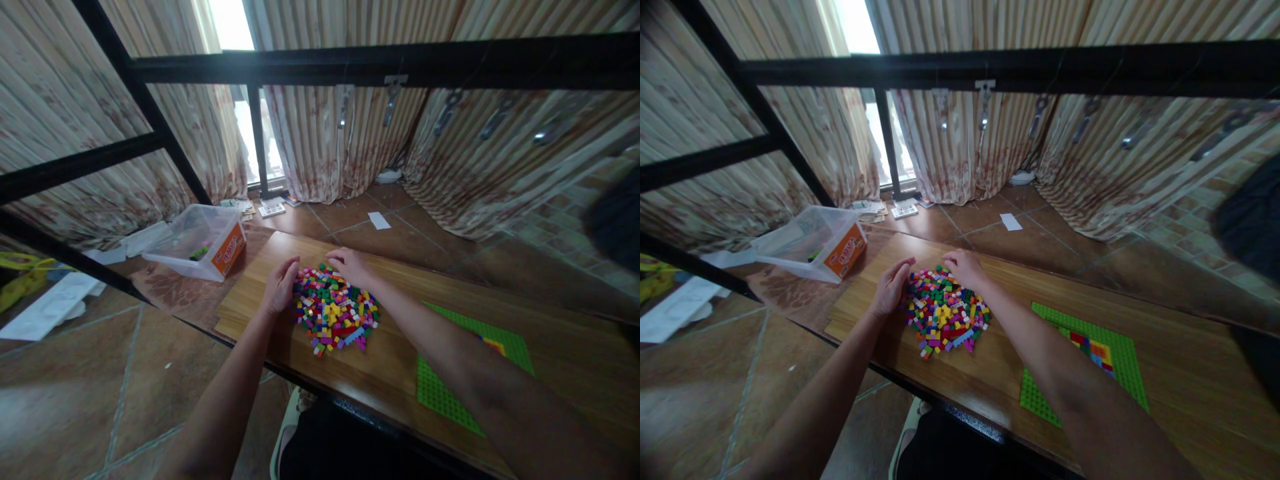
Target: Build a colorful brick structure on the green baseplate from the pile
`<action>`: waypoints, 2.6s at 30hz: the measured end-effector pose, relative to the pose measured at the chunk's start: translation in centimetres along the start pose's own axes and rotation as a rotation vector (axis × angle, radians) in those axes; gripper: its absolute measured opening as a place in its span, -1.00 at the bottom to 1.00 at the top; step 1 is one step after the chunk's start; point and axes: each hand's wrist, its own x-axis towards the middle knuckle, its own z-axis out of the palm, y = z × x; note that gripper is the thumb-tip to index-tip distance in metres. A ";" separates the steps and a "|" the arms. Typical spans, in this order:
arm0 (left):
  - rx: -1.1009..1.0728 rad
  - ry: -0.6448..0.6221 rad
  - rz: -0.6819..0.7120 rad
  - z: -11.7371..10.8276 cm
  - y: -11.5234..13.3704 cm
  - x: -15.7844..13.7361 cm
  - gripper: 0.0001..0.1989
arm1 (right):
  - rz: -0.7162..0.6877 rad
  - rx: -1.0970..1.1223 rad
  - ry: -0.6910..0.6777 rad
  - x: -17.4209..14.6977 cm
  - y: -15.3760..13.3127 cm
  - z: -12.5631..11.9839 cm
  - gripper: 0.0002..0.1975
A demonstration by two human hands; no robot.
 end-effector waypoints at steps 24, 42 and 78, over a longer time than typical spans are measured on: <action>0.055 0.139 -0.018 0.2 -1.1 -1.9 -0.57 | 0.165 -0.156 0.017 1.4 1.0 -1.9 -0.72; 0.113 0.191 -0.050 0.6 -0.5 -1.7 -0.64 | 0.101 -0.100 -0.302 0.2 -0.3 -2.8 -0.68; 0.140 0.181 -0.082 0.4 -0.9 -0.8 -0.63 | 0.406 0.561 0.453 -18.0 -0.1 -14.6 -0.70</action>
